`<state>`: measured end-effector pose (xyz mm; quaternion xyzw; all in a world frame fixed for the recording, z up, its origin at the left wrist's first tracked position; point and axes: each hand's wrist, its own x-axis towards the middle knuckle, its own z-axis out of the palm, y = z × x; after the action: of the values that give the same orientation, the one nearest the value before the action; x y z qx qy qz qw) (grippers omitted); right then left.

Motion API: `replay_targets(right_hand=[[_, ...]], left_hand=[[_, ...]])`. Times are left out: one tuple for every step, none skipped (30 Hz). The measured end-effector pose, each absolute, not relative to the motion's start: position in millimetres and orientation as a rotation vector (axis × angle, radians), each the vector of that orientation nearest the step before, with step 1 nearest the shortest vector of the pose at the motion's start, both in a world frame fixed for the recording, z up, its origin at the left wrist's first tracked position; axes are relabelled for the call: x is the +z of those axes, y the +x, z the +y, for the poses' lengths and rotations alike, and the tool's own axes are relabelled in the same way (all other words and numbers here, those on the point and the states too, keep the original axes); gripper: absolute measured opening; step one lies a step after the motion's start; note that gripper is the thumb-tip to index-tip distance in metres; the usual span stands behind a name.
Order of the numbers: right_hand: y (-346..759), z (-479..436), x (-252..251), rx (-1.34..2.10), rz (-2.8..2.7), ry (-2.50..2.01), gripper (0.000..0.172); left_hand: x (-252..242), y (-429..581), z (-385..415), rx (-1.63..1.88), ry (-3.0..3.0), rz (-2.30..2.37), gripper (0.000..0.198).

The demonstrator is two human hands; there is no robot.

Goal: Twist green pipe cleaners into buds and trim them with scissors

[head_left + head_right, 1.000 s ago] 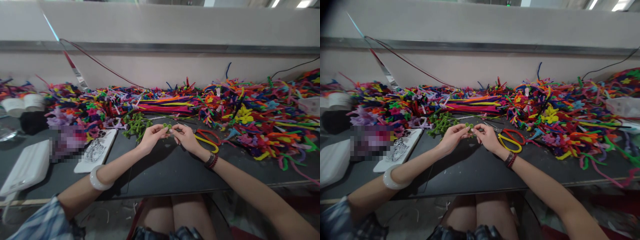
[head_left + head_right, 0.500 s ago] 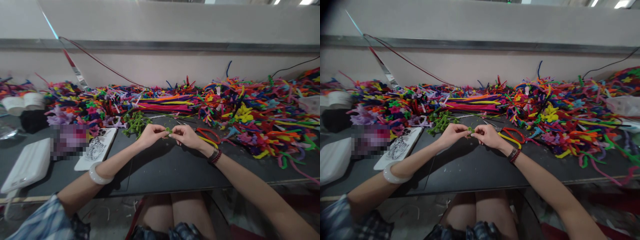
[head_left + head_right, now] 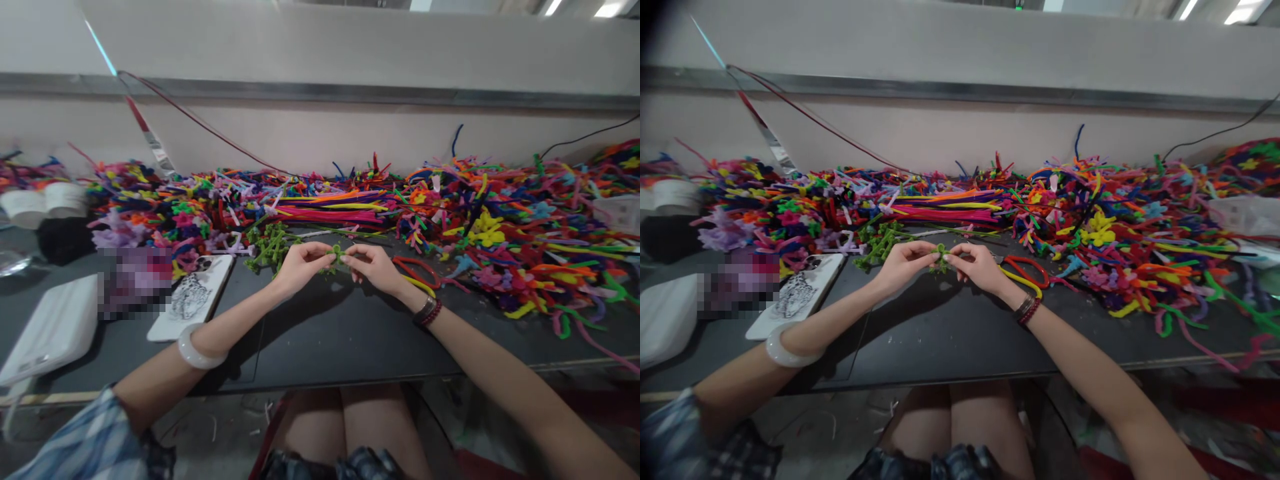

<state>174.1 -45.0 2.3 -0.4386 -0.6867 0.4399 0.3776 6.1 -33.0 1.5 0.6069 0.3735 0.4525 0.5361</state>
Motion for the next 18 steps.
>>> replay_targets(right_hand=[[174.2,-44.9,2.1,1.118,-1.759,-1.119,0.025],[174.3,-44.7,2.1,1.113,-1.766,-1.116,0.025],[174.5,-44.6,2.2,1.108,-1.776,-1.114,0.025],[174.6,-44.4,2.5,1.106,-1.786,-1.115,0.024],[174.7,-44.2,2.7,1.105,-1.796,-1.117,0.024],[174.8,-44.0,3.0,1.101,-1.802,-1.121,0.024],[174.9,-43.7,3.2,1.098,-1.803,-1.126,0.023],[174.9,-43.6,3.2,1.095,-1.800,-1.132,0.023],[174.9,-43.4,3.1,1.094,-1.793,-1.136,0.022],[174.9,-43.3,2.8,1.095,-1.790,-1.138,0.021],[174.9,-43.2,2.4,1.097,-1.793,-1.138,0.020],[174.9,-43.2,1.9,1.097,-1.805,-1.136,0.020],[175.0,-43.2,1.4,1.092,-1.821,-1.133,0.019],[175.1,-43.3,0.9,1.080,-1.838,-1.131,0.019],[175.3,-43.3,0.5,1.065,-1.854,-1.131,0.019],[175.5,-43.3,0.3,1.051,-1.866,-1.133,0.019],[175.7,-43.3,0.2,1.039,-1.873,-1.136,0.019],[175.9,-43.3,0.3,1.031,-1.875,-1.142,0.020]], left_hand=[[2.4,6.3,-33.5,1.078,1.465,0.895,0.020],[2.9,6.7,-33.9,1.083,1.476,0.902,0.020],[3.1,7.0,-34.1,1.089,1.481,0.910,0.020],[2.9,7.4,-34.0,1.094,1.483,0.918,0.020],[2.5,7.6,-33.8,1.097,1.486,0.926,0.020],[1.9,7.7,-33.4,1.098,1.492,0.932,0.020],[1.1,7.7,-33.0,1.098,1.504,0.935,0.020],[0.3,7.5,-32.7,1.099,1.521,0.934,0.020],[-0.6,7.1,-32.5,1.100,1.542,0.930,0.020],[-1.3,6.7,-32.4,1.102,1.566,0.924,0.020],[-2.1,6.3,-32.4,1.103,1.594,0.919,0.020],[-2.7,5.9,-32.5,1.101,1.623,0.917,0.020],[-3.2,5.7,-32.7,1.099,1.651,0.919,0.020],[-3.6,5.6,-32.8,1.094,1.671,0.926,0.021],[-3.9,5.6,-32.8,1.085,1.679,0.932,0.021],[-4.1,5.7,-32.8,1.071,1.674,0.937,0.021],[-4.2,5.9,-32.7,1.055,1.659,0.941,0.021],[-4.2,6.0,-32.5,1.037,1.638,0.945,0.021]])
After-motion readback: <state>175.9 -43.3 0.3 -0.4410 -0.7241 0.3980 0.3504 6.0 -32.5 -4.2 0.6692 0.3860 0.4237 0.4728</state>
